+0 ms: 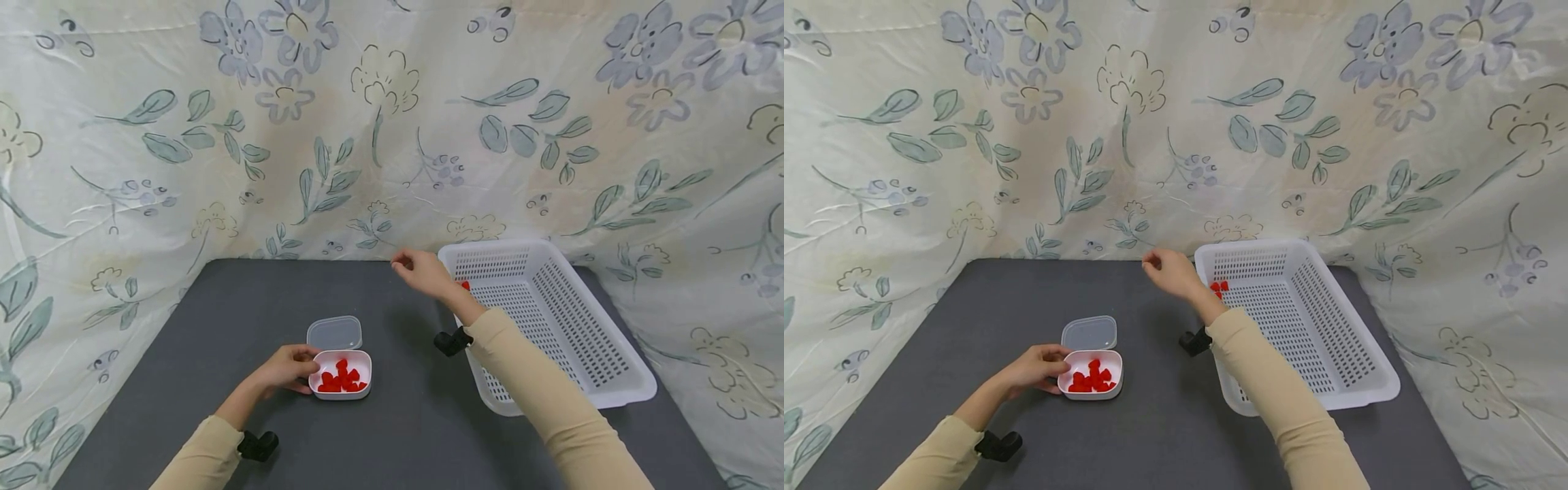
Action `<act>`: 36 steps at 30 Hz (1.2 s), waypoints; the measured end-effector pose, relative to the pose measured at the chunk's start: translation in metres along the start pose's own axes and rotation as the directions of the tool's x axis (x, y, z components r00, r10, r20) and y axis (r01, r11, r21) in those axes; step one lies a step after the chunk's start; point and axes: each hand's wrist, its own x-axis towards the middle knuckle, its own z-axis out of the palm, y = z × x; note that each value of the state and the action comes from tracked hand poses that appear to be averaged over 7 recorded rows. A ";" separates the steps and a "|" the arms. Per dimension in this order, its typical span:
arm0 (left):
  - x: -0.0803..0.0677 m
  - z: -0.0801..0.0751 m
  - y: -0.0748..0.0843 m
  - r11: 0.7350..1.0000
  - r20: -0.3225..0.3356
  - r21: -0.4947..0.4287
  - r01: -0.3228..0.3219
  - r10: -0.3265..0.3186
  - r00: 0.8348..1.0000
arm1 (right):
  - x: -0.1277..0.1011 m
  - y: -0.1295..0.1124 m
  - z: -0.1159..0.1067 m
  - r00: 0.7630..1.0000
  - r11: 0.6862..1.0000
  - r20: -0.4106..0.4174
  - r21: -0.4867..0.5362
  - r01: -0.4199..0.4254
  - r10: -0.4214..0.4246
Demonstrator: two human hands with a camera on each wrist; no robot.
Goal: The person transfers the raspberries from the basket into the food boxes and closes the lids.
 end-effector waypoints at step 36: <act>-0.003 0.003 0.007 1.000 0.005 0.002 0.010 -0.010 1.000 | -0.048 0.137 -0.022 0.920 0.918 0.029 -0.081 -0.388 0.391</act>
